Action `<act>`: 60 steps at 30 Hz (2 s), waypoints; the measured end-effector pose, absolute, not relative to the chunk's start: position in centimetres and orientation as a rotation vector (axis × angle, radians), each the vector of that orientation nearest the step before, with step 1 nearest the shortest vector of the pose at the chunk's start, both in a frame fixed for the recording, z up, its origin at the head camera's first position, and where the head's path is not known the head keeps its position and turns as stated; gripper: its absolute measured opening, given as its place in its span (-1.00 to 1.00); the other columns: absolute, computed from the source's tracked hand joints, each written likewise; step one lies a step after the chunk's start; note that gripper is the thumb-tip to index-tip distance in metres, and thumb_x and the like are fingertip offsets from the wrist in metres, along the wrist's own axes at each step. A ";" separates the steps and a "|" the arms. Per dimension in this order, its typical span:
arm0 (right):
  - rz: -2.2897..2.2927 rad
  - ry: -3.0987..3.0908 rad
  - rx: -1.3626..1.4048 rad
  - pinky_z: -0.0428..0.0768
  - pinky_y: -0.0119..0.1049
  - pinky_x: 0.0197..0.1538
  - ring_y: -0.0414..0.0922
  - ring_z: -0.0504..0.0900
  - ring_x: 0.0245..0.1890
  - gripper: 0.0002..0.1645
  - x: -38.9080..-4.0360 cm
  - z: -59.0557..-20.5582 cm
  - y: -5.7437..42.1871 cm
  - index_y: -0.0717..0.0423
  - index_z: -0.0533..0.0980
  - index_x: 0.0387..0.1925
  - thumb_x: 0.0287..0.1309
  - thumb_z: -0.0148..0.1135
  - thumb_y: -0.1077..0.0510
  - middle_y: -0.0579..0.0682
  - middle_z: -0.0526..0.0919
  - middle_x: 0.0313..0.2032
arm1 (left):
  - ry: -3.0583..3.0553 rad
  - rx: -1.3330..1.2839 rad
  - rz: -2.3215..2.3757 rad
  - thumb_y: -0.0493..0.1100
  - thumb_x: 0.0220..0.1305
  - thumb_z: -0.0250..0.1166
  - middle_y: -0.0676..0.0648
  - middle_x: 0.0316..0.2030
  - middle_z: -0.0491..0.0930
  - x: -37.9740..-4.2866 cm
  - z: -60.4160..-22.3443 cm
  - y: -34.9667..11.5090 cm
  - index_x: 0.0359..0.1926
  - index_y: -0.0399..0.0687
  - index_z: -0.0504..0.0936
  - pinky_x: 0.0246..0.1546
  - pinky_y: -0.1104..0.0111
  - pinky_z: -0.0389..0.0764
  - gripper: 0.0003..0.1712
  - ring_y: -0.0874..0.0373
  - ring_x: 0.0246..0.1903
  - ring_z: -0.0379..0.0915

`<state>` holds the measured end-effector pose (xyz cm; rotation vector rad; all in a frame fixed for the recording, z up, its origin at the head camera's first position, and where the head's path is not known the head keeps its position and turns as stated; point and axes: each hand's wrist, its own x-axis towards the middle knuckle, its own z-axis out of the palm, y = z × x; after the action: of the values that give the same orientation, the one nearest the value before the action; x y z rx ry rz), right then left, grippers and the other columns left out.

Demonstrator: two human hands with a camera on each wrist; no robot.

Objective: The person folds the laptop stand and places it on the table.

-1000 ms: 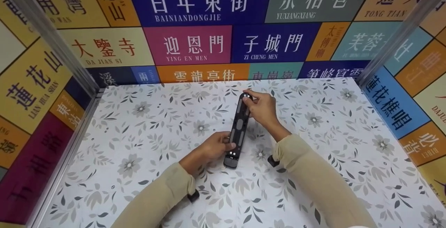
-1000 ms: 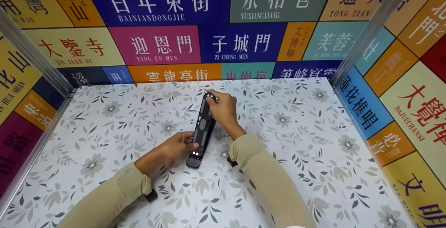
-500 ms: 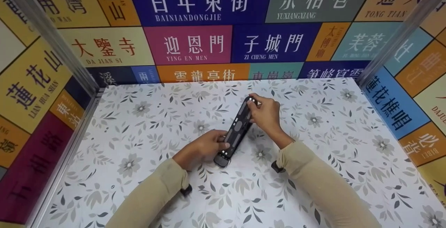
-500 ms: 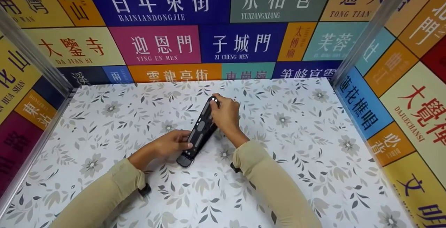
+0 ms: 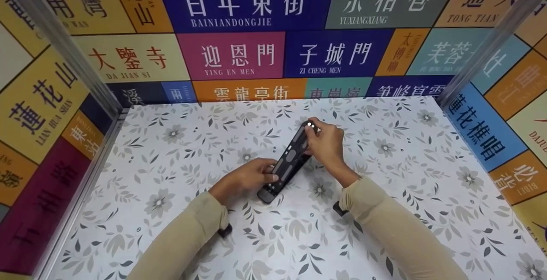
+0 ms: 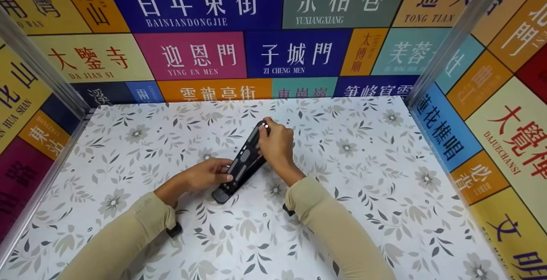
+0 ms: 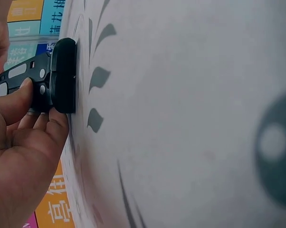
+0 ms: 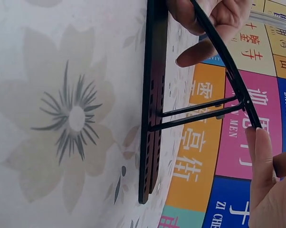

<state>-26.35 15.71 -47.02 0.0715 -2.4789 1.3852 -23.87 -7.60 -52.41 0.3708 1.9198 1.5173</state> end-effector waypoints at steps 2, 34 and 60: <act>1.358 -2.491 0.075 0.63 -0.33 -0.67 0.08 0.71 -0.69 -0.62 -26.3 -47.1 15.7 0.02 0.64 0.20 0.41 0.24 0.10 0.09 0.72 -0.60 | 1.938 0.378 1.515 -0.34 0.39 0.23 -0.12 -0.09 0.74 -23.7 -52.5 -7.6 0.18 -0.08 0.61 0.03 0.26 0.67 -0.63 0.10 -0.12 0.68; 0.440 -3.338 0.780 0.08 0.24 0.56 0.16 -0.04 0.62 -0.11 -30.6 -51.1 23.2 -0.11 0.04 0.62 0.47 -0.05 -0.38 0.13 -0.02 0.62 | 2.691 0.023 0.408 0.27 0.48 0.10 -0.12 0.65 -0.21 -13.8 -50.2 -5.2 0.64 0.10 0.01 0.27 -0.60 0.04 -0.11 -0.27 0.61 -0.42; 0.376 -3.173 0.825 0.39 0.14 0.44 0.21 0.38 0.45 -0.42 -31.2 -51.9 21.7 -0.14 0.63 0.21 0.22 0.36 -0.25 0.11 0.59 0.30 | 2.686 0.037 0.195 0.17 0.54 0.04 -0.14 0.63 -0.06 -14.5 -50.6 -4.3 0.61 0.09 0.11 0.18 -0.53 0.28 -0.25 -0.38 0.56 -0.13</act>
<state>-31.22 21.73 -51.89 0.8250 -3.1734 0.3756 -14.53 -4.32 -50.63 0.0366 2.6859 0.1945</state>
